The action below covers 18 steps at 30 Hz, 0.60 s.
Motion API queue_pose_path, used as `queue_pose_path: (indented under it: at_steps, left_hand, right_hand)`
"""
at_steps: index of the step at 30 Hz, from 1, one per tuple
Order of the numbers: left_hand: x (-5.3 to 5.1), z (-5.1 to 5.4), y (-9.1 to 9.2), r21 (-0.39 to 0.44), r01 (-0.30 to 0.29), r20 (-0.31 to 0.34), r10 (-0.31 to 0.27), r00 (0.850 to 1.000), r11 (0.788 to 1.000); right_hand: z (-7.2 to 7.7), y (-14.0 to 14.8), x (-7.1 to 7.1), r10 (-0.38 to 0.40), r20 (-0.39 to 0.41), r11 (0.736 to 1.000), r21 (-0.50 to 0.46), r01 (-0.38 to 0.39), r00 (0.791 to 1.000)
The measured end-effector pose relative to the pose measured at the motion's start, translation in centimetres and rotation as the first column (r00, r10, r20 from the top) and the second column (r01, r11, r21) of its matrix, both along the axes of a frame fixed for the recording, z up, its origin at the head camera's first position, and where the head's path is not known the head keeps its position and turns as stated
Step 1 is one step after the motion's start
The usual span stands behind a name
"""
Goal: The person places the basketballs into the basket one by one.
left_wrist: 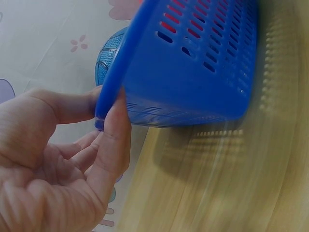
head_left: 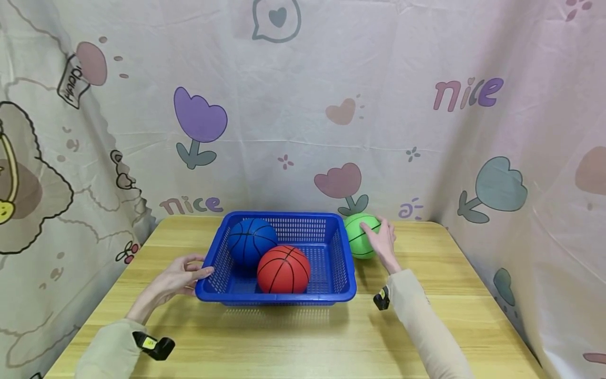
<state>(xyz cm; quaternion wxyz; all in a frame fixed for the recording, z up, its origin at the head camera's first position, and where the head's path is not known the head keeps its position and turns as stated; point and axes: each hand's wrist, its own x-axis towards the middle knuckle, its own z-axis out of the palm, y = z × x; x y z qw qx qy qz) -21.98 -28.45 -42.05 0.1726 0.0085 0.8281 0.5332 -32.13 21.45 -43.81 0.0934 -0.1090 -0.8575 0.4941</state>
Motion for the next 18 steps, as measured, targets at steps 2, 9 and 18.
queue_pose_path:
  at_steps: [2,9,18]
  left_hand:
    - [0.0,0.0,0.0,-0.004,0.002,-0.002,-0.002,1.0,1.0]
    - [0.0,0.2,0.1,-0.009,0.0,0.0,0.0,1.0,1.0]
    - [0.0,0.2,0.1,-0.019,-0.005,0.002,0.005,1.0,1.0]
  right_hand:
    - [0.0,0.1,0.1,-0.004,0.0,1.0,-0.01,0.004,1.0]
    - [0.1,0.6,0.6,-0.007,0.025,0.995,-0.097,0.009,1.0]
    - [-0.4,1.4,0.6,-0.047,0.058,0.992,-0.111,0.053,0.997]
